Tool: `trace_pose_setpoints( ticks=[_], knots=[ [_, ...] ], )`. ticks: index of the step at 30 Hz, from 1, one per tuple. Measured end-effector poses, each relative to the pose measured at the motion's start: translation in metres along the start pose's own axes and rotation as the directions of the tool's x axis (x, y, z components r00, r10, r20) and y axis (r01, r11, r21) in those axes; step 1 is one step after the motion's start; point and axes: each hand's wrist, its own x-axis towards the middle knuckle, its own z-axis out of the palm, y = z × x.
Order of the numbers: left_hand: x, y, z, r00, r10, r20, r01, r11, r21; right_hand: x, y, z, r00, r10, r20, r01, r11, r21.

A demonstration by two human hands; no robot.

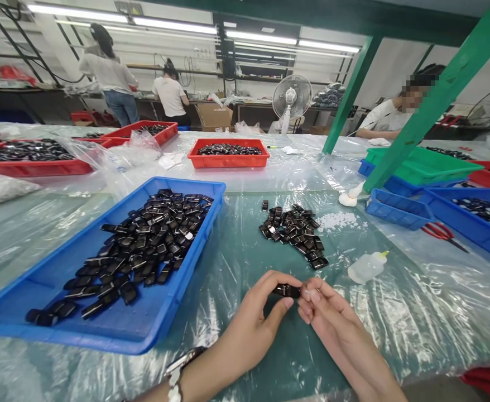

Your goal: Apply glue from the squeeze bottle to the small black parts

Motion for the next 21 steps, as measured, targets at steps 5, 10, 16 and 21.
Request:
trace_pose_setpoints(
  ticks=[5, 10, 16, 21],
  knots=[
    [-0.002, 0.001, 0.0, 1.0, 0.008, -0.001, -0.008, 1.0, 0.0, -0.001, 0.004, 0.005, 0.998, 0.058, 0.02, -0.061, 0.974, 0.217],
    [-0.001, 0.005, 0.0, 0.999, 0.008, -0.046, -0.01, 0.999, -0.034, -0.002, 0.005, 0.006, 0.99, 0.119, 0.075, -0.138, 0.929, 0.344],
    [-0.002, 0.004, 0.0, 1.0, 0.018, -0.023, -0.019, 0.999, -0.05, -0.003, 0.004, 0.007, 0.976, 0.202, 0.08, -0.216, 0.861, 0.46],
    [-0.006, -0.002, -0.001, 0.984, 0.175, -0.028, -0.174, 0.985, 0.016, -0.009, -0.005, 0.016, 0.965, 0.259, 0.041, -0.245, 0.834, 0.494]
  ],
)
